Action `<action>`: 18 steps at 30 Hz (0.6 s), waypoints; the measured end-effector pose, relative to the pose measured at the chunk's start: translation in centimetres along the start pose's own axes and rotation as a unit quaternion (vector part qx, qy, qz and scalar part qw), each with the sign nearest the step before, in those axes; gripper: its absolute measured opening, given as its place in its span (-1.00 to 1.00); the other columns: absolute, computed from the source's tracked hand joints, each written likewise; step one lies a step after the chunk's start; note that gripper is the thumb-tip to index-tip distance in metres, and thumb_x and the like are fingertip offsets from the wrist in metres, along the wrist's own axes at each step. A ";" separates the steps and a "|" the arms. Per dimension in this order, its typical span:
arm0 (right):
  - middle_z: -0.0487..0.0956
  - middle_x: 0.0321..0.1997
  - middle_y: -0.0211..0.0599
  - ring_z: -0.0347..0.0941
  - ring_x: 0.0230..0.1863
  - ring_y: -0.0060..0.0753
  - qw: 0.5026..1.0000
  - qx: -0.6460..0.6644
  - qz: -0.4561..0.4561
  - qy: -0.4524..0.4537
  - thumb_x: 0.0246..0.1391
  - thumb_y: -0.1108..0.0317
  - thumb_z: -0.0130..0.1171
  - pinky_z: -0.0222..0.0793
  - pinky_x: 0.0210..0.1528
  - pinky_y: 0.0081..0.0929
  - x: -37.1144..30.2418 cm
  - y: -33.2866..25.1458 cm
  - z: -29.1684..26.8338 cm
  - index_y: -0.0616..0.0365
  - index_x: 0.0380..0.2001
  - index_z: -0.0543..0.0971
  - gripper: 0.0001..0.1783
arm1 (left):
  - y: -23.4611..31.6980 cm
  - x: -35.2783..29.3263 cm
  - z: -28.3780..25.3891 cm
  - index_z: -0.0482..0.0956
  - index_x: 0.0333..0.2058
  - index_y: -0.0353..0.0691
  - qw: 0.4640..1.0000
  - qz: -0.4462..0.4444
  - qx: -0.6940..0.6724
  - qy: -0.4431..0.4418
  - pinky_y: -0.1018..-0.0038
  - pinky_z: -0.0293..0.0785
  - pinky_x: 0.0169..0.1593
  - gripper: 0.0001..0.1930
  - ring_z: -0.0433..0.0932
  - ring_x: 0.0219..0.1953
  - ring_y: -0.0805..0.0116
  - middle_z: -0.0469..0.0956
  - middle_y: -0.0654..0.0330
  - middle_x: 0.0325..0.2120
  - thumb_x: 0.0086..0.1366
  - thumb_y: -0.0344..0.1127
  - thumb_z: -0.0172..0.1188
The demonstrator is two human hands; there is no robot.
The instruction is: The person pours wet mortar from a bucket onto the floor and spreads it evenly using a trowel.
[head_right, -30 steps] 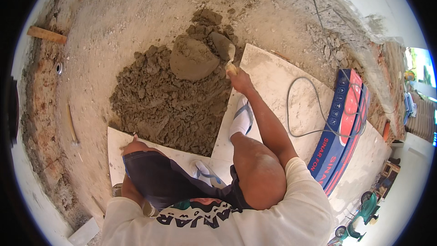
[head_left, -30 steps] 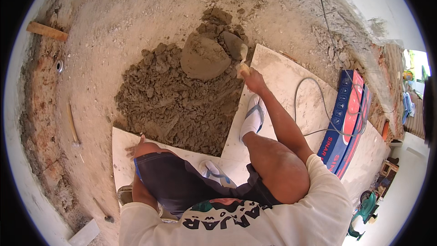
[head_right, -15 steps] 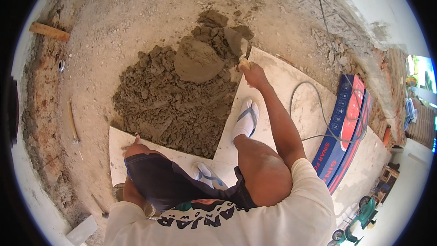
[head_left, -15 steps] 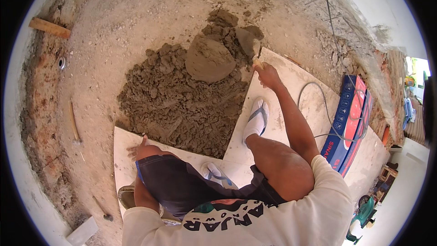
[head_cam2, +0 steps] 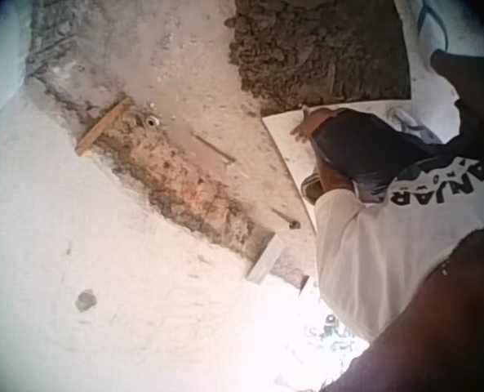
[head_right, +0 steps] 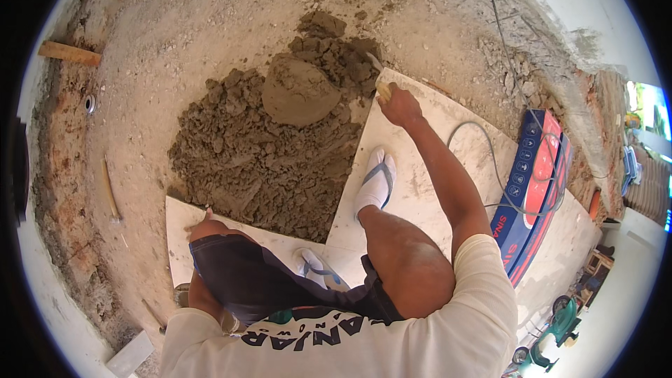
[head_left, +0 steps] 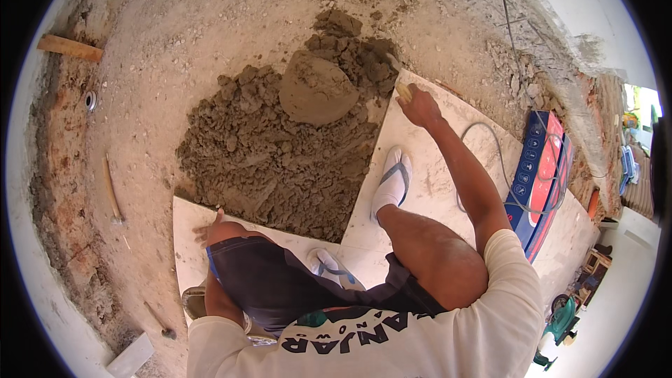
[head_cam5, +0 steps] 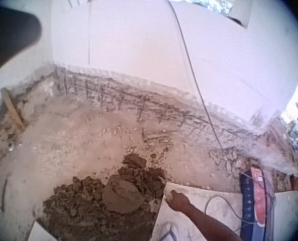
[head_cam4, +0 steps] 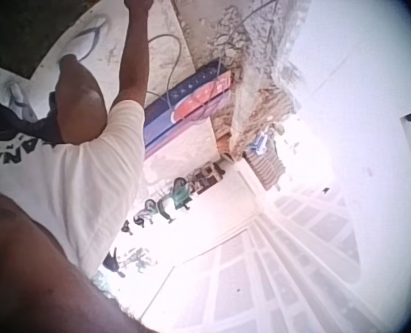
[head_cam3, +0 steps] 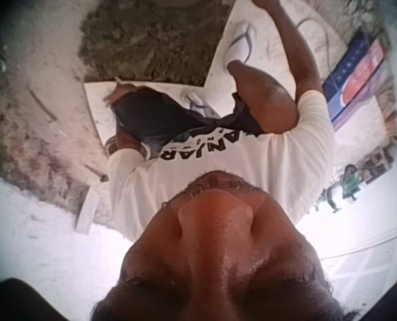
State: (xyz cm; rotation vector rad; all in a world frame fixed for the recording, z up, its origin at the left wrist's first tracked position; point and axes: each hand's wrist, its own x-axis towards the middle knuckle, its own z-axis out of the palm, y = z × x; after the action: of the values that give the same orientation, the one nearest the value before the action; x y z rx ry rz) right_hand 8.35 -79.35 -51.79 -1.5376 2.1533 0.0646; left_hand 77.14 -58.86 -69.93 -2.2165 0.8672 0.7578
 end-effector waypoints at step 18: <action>0.61 -0.22 0.34 0.57 -0.12 0.35 1.000 0.014 0.004 0.012 0.23 -0.01 0.10 0.49 -0.06 0.12 1.1 0.9 1.2 0.31 0.08 0.38 -0.41 | -0.2 1.4 0.4 0.14 0.32 -0.15 0.999 -0.016 0.031 -0.004 -0.12 -0.07 0.42 0.10 0.01 0.41 -0.26 0.05 -0.30 0.30 0.09 0.71 -0.20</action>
State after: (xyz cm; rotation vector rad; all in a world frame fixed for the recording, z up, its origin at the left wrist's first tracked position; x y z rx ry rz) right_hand 7.75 -79.63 -53.55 -1.5228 2.1691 0.0197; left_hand 78.02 -58.96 -71.07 -2.1676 0.8374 0.7142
